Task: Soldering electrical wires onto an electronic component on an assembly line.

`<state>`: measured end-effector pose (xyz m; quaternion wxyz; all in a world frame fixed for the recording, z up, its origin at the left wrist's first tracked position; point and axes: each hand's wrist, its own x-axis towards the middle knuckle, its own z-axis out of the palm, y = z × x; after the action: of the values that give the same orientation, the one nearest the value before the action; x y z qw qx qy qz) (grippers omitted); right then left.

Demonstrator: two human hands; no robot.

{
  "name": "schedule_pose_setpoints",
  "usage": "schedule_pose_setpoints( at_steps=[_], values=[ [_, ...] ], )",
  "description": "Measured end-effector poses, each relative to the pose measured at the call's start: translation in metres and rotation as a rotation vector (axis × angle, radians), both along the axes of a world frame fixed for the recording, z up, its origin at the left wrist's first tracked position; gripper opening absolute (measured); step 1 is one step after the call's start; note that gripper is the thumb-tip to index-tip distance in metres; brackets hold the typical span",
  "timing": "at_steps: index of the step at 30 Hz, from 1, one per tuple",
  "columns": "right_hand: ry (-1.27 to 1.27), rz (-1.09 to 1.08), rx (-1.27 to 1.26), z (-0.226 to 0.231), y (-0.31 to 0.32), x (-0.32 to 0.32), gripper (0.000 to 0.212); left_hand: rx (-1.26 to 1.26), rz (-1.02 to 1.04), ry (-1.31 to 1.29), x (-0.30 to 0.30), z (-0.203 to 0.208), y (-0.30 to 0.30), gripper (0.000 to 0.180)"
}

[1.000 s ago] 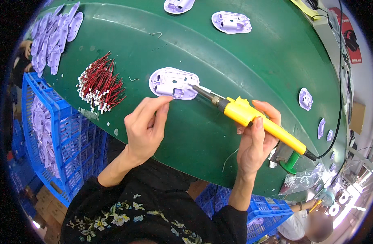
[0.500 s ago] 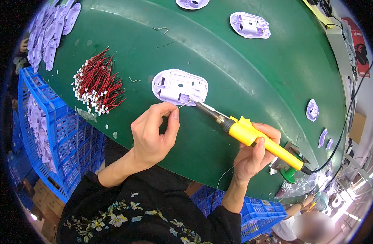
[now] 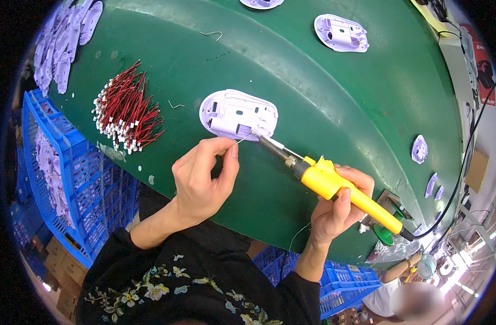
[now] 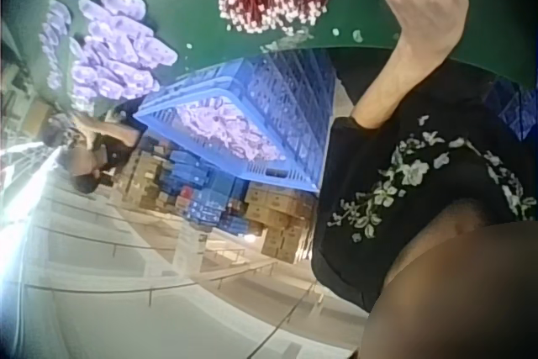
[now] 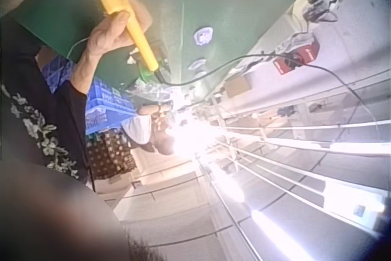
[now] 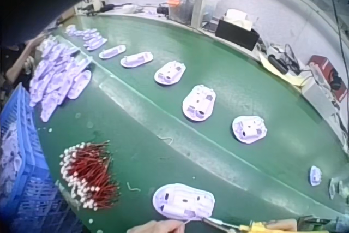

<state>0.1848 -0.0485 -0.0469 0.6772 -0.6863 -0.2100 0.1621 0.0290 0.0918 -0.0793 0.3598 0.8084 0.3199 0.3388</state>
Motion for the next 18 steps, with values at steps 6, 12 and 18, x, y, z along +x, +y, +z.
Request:
schedule_pose_setpoints(
  at_steps=[6,12,18],
  values=[
    [-0.058,0.004,0.008,-0.0011,-0.0009,-0.0021,0.033,-0.011,0.004,0.032,0.0013,0.0018,0.0003,0.014],
    [-0.088,0.005,0.009,-0.0007,-0.0014,-0.0037,0.034,-0.009,0.012,0.017,0.0011,0.0021,0.0003,0.013],
    [-0.124,0.024,0.007,0.0036,0.0016,-0.0071,0.034,-0.008,0.010,0.025,-0.0005,0.0032,0.0017,0.013]
  ],
)
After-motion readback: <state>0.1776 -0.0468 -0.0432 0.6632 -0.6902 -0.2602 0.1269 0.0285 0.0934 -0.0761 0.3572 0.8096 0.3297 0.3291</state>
